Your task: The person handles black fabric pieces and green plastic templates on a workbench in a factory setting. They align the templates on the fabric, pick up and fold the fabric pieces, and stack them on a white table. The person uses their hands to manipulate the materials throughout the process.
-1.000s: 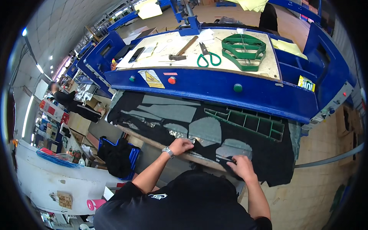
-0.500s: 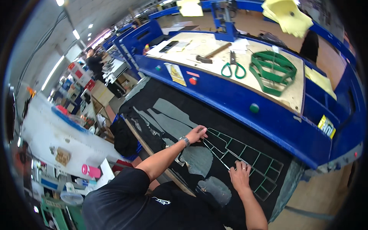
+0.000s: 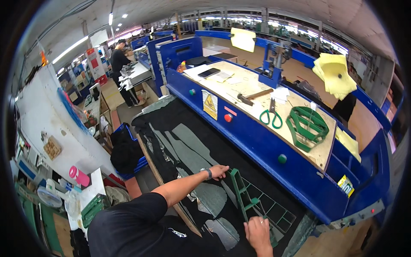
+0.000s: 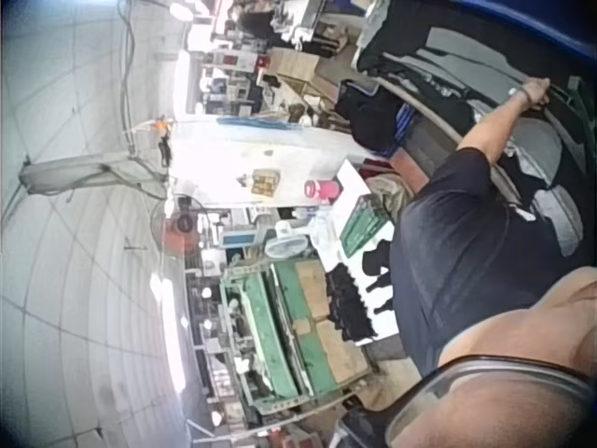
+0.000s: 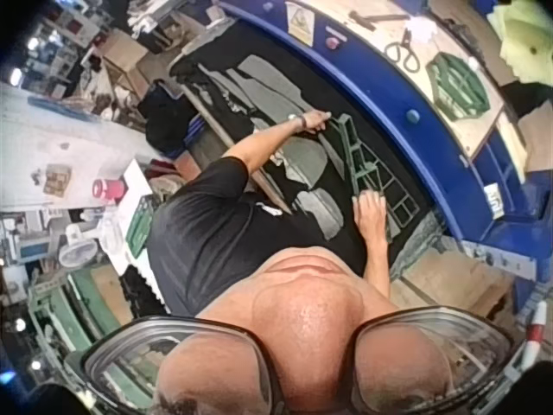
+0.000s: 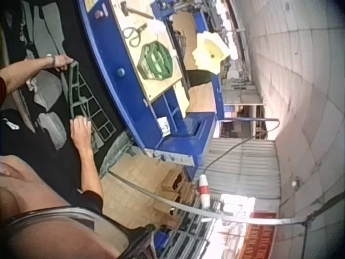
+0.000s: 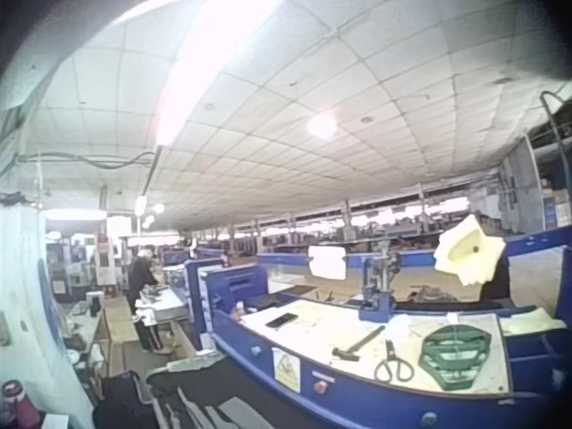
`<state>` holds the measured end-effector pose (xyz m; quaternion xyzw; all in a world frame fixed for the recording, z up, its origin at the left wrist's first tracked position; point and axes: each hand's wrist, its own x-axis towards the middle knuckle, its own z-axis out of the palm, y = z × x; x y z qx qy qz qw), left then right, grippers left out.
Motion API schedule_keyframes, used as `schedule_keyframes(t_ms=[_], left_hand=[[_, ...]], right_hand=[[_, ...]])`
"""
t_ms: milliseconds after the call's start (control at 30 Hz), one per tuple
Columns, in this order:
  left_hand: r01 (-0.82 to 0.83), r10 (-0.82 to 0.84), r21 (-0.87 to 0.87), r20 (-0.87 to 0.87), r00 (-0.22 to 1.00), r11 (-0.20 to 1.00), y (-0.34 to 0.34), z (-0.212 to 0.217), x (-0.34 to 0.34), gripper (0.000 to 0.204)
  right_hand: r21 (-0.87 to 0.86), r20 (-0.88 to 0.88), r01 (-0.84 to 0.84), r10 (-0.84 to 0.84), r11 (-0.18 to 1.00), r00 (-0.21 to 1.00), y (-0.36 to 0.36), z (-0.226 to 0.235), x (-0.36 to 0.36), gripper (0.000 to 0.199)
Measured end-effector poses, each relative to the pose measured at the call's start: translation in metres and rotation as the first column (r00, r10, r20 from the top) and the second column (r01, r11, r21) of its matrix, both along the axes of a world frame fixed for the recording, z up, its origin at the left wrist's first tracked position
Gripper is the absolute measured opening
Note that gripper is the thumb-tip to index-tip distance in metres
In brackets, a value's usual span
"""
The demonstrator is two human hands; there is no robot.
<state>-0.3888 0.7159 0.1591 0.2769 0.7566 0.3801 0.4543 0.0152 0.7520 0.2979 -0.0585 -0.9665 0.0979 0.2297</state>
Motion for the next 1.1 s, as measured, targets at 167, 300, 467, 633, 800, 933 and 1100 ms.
schedule_keyframes(t_ms=[167,300,467,633,800,933,1100], left_hand=[[0.078,-0.011,0.133,-0.440,0.898,0.988,-0.014,-0.006,0.018,0.052],[0.267,-0.183,0.162,-0.401,0.898,0.950,-0.025,-0.012,0.009,0.045],[0.385,-0.311,-0.020,-0.626,0.714,0.923,-0.022,0.004,0.029,0.053],[0.390,-0.261,-0.046,-0.813,0.521,0.920,-0.028,0.007,0.083,0.051],[0.527,-0.260,0.034,-0.842,0.473,0.849,-0.022,0.010,0.122,0.038],[0.544,-0.310,0.004,-0.818,0.485,0.839,-0.032,-0.005,0.126,0.032],[0.497,-0.372,-0.132,-0.826,0.423,0.858,-0.033,0.042,0.110,0.027]], right_hand=[[-0.103,0.134,-0.123,0.136,0.987,0.982,-0.058,0.022,0.006,0.015],[-0.254,0.299,-0.156,0.231,0.955,0.926,-0.081,-0.012,0.013,0.012],[-0.264,0.407,-0.177,0.276,0.948,0.871,-0.091,-0.075,0.015,0.006],[-0.286,0.434,-0.143,0.261,0.948,0.862,-0.102,-0.110,-0.012,0.011],[-0.052,0.292,-0.161,0.169,0.986,0.941,-0.103,-0.162,-0.021,0.014],[-0.149,0.314,-0.213,0.250,0.966,0.916,-0.105,-0.141,-0.022,0.015],[-0.151,0.405,-0.220,0.263,0.964,0.876,-0.078,-0.082,-0.033,0.016]])
